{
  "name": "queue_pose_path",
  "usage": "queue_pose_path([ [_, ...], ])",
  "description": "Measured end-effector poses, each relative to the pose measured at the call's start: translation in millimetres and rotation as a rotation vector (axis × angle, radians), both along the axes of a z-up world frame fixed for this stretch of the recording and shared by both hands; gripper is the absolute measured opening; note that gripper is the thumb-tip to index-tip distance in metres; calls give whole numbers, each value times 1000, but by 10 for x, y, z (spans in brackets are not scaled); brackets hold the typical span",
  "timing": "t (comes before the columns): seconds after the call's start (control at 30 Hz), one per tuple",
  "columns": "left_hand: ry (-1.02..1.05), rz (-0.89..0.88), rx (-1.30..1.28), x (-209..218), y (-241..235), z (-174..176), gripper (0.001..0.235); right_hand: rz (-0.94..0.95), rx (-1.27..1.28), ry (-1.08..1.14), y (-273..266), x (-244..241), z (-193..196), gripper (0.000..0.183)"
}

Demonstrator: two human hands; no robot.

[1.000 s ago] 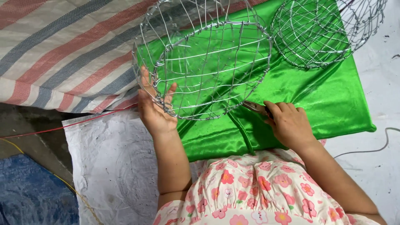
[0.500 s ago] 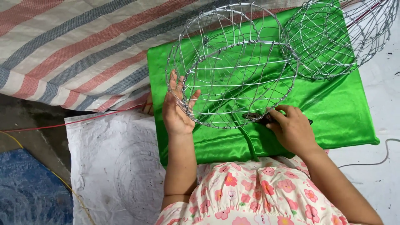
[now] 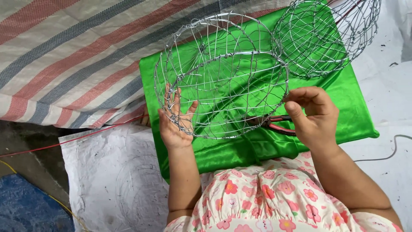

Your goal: Fabricating a wire mesh structure by cutting and bending wires with pliers.

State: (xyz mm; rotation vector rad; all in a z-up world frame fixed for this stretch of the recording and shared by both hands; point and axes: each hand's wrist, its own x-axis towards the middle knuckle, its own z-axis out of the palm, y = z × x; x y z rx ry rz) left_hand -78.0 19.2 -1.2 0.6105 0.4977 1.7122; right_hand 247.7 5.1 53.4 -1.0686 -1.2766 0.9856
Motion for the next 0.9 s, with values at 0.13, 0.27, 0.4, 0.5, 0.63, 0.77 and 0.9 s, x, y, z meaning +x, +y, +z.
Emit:
queue_pose_path([
  [0.13, 35, -3, 48, -22, -17, -32, 70, -9, -55, -3, 46, -38, 26, 27],
  [0.27, 163, 109, -59, 87, -5, 77, 76, -57, 75, -52, 150, -18, -107, 25],
  [0.4, 155, 99, -38, 102, -2, 73, 75, -61, 45, -62, 153, -31, -69, 16],
  [0.5, 162, 93, -24, 85, 1, 46, 73, -50, 39, -67, 163, -21, -65, 13],
  [0.63, 138, 97, -4, 87, 0, 41, 62, -40, 61, -84, 169, -1, -82, 10],
  [0.77, 137, 112, -2, 113, -12, 66, 56, -22, 58, -42, 170, -44, 25, 12],
  [0.9, 99, 137, 13, 122, -7, -6, 47, 110, 35, 113, 138, -76, 21, 26],
])
